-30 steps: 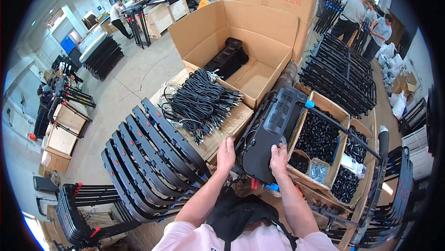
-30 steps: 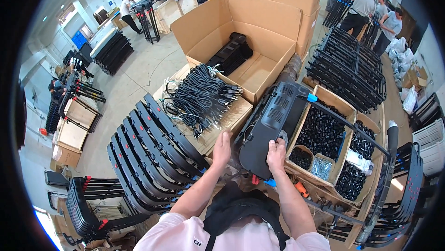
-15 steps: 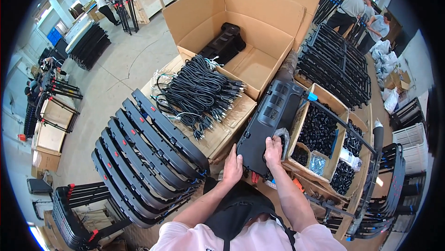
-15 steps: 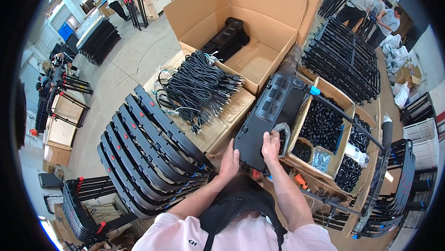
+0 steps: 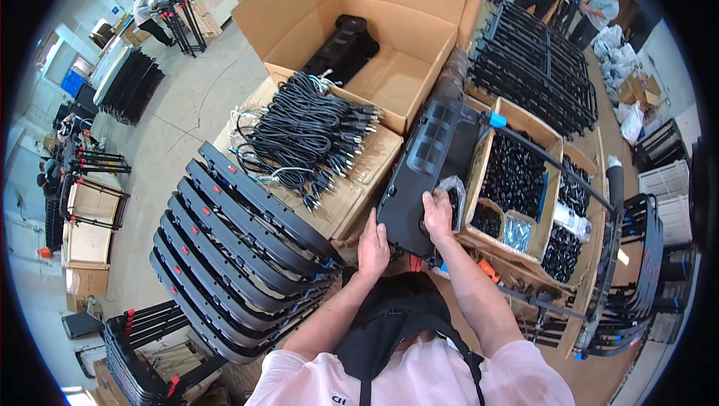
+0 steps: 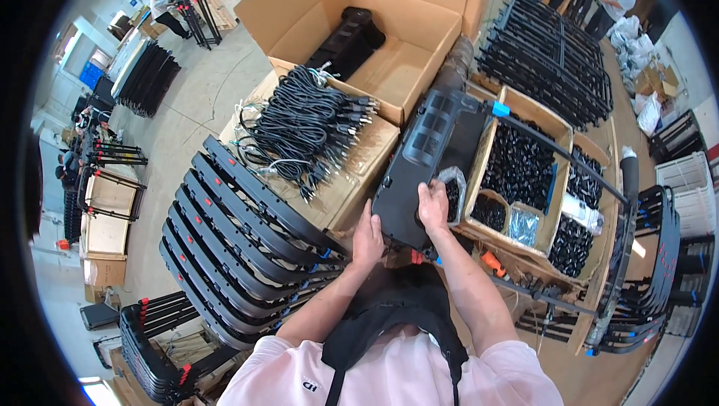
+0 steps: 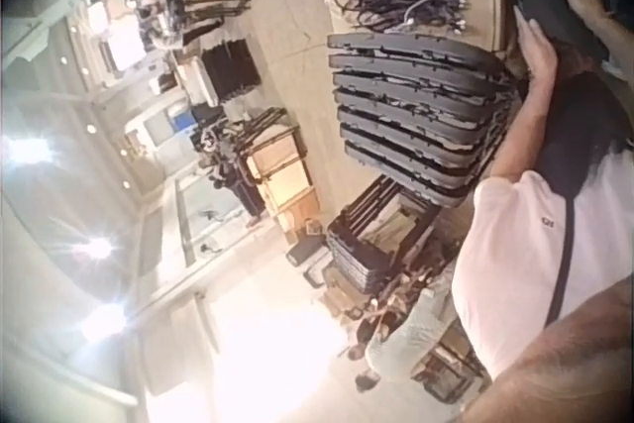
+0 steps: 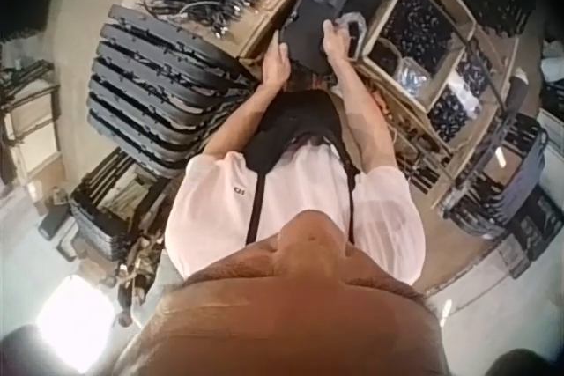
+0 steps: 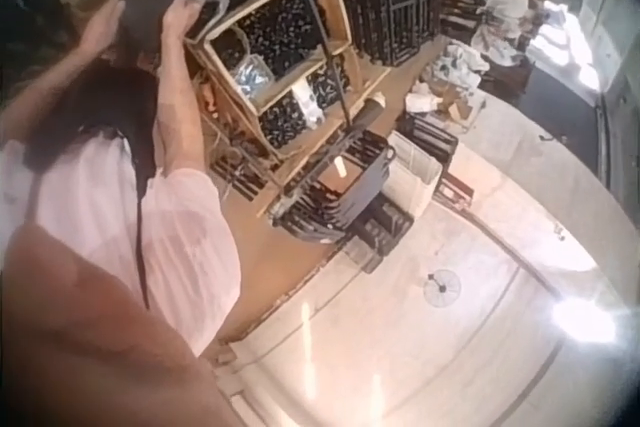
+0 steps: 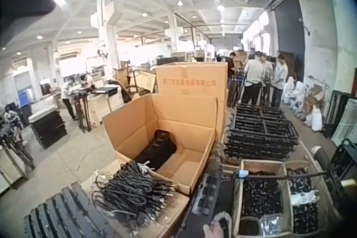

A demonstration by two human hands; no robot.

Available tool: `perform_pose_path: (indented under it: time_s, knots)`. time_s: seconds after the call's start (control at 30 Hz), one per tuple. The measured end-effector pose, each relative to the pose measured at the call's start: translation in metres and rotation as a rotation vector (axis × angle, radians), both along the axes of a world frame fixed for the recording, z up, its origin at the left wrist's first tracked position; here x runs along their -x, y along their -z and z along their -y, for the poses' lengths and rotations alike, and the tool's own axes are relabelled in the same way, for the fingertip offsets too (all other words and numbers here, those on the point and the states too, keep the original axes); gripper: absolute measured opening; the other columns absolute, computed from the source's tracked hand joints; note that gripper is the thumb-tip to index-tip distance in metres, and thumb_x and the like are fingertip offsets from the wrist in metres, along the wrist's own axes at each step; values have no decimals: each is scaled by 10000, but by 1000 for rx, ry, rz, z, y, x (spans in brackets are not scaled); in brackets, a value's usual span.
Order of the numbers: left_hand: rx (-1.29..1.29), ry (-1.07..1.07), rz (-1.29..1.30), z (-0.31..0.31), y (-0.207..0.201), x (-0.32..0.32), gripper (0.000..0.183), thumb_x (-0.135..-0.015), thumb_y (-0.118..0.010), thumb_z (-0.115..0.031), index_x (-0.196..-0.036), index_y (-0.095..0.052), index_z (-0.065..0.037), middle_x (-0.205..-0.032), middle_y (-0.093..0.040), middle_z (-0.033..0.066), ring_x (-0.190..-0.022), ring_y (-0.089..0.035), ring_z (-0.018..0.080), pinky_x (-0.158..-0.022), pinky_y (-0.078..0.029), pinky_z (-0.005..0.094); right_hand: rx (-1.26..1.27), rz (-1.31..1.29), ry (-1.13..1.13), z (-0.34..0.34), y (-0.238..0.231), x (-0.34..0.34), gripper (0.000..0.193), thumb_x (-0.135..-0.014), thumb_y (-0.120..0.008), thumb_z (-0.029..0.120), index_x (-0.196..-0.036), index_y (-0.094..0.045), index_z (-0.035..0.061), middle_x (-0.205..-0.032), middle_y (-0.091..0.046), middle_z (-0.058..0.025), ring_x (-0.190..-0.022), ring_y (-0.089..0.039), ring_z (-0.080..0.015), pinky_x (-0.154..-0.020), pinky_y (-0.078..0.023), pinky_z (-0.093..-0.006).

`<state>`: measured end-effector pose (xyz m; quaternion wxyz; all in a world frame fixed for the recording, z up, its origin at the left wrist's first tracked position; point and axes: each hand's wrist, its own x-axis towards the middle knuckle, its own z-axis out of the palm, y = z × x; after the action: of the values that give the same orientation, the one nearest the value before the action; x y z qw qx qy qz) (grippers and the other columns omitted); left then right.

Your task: Assembling internal electronic components and wiring into a plastic housing using an electric screwdriver and pliers.

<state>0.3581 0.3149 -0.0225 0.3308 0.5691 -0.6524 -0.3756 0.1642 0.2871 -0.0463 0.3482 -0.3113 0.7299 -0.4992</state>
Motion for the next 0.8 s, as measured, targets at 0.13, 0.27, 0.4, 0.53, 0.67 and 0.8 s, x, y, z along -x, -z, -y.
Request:
perform_pose_path:
  time_s: [0.13,0.27,0.4,0.53,0.67,0.8]
  knots:
    - [-66,24,-47,4,-3,1,538,-1132,-415,-236,-1568,-376,78,-1513,-509,342,-1401,-518,462,-1172,-411,474,-176,-33,-82,2,-3,19,467,-1026,-641,316,-1311,-592,-51,-1015,-765,-187,-965,-741,-300,-893,-551,-409]
    - [200,-11,-18,-6,-17,2,436,-1066,-545,-126,-1459,-499,59,-1408,-583,291,-1285,-584,446,-1106,-457,471,-244,-248,-198,-29,-42,61,467,-1001,-674,343,-1309,-626,-5,-915,-765,-170,-905,-753,-310,-825,-565,-427]
    - [198,613,-41,-58,-61,-3,114,-996,-640,-99,-1062,-688,-19,-1050,-697,168,-1020,-672,356,-912,-533,449,58,90,-34,-98,-75,109,342,-1042,-635,260,-1252,-644,-10,-781,-653,-3,-659,-591,-83,-612,-494,-268]
    - [34,884,-18,-94,4,39,120,-1003,-661,-170,-1050,-727,-81,-997,-709,138,-963,-681,355,-864,-547,463,-245,225,-218,-190,-137,116,273,-1041,-623,261,-1059,-731,10,-797,-693,-18,-659,-605,-82,-605,-500,-263]
    - [249,897,216,-94,77,107,164,-962,-681,-175,-1088,-737,-87,-1025,-696,133,-985,-668,361,-871,-542,477,-391,474,-333,-284,-117,95,273,-1016,-660,276,-1058,-751,22,-816,-716,-22,-670,-619,-93,-627,-516,-254]
    - [178,861,313,-69,130,163,276,-908,-712,-173,-1171,-725,-92,-1127,-671,119,-1110,-631,366,-956,-536,501,-509,516,-290,-327,-65,74,292,-1001,-676,292,-1069,-751,19,-827,-726,-24,-680,-635,-105,-630,-519,-258]
